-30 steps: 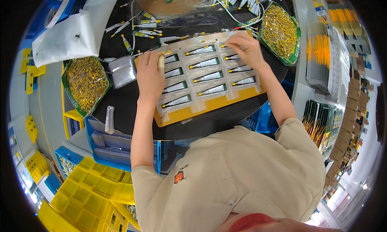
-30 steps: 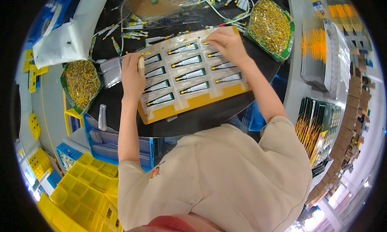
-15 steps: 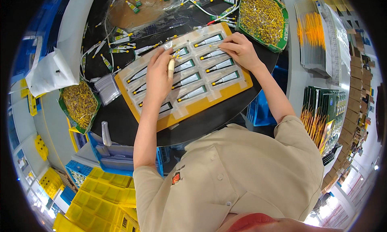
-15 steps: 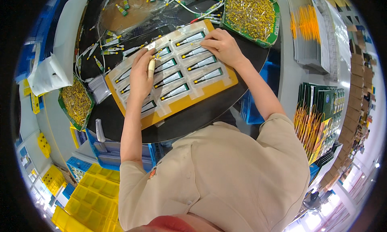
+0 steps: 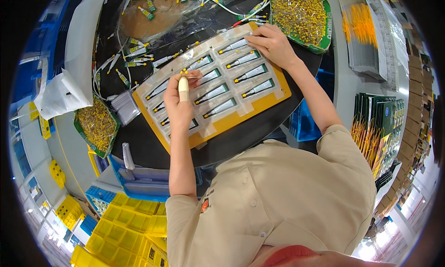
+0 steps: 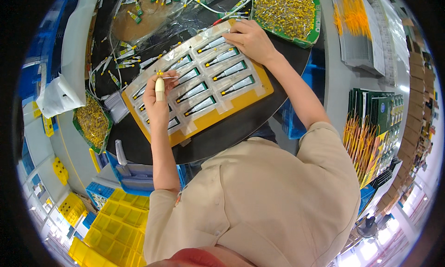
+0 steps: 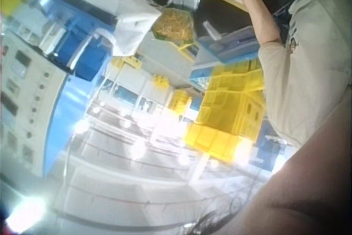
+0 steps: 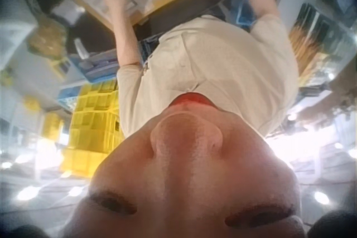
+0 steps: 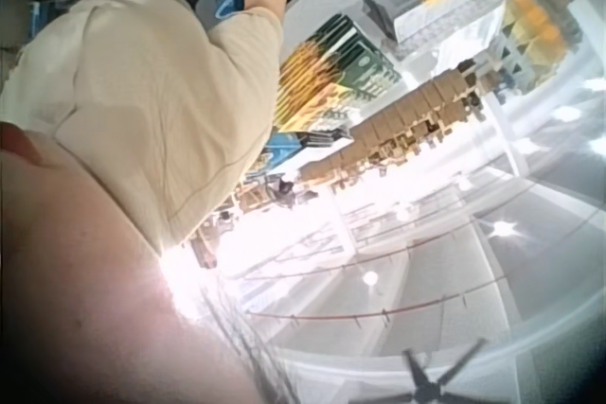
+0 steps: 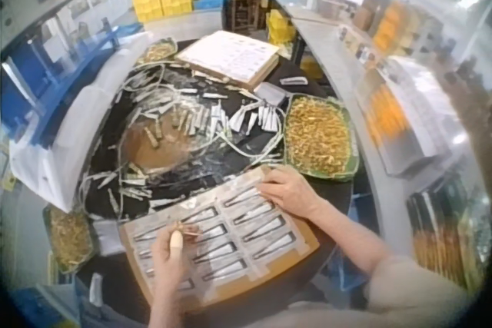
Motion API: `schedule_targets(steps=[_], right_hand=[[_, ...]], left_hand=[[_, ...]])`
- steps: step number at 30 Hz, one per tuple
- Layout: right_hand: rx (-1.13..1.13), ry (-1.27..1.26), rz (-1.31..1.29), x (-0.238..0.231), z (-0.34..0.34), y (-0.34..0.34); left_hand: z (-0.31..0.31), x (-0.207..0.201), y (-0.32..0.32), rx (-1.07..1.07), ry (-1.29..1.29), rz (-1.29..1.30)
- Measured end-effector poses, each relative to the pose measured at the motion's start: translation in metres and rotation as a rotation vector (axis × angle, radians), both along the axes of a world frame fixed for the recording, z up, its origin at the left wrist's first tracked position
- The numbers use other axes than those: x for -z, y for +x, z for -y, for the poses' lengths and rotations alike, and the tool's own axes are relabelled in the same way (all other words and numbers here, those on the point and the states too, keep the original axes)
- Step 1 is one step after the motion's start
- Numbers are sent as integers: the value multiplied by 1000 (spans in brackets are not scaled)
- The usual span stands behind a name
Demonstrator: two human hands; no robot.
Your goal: The person places small cylindrical electronic components into a yellow tray, then covers the tray with a clear plastic sheet and seals it. They repeat this process multiple times, handling components and trays throughout the clip.
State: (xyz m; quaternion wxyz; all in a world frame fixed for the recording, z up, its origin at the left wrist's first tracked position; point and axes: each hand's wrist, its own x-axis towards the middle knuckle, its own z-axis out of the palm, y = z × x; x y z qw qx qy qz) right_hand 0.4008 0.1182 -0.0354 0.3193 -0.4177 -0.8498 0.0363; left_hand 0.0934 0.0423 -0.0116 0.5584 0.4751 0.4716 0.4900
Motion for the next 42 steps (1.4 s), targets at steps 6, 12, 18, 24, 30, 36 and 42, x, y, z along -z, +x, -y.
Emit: schedule_targets(steps=[6, 12, 18, 24, 30, 36, 42], right_hand=[[-32, -96, 35, -18, 56, 0], [-251, -123, -31, -54, 92, -78], [-610, -108, -46, -51, 102, -134], [-775, -292, -115, -53, 99, -159], [-458, -62, -159, -35, 40, -174], [-442, -2, 13, -2, 30, -212], [-409, -151, -136, -3, 12, -210]], left_hand=[[30, 6, 5, -9, -215, 359], [55, -18, -9, 352, -145, -440], [87, -39, -47, 427, -221, -398], [111, -43, -90, 506, -199, -448], [94, -53, -126, -8, -311, -547], [54, -36, -107, 58, 417, -1041], [43, -20, -94, 360, 505, -1168]])
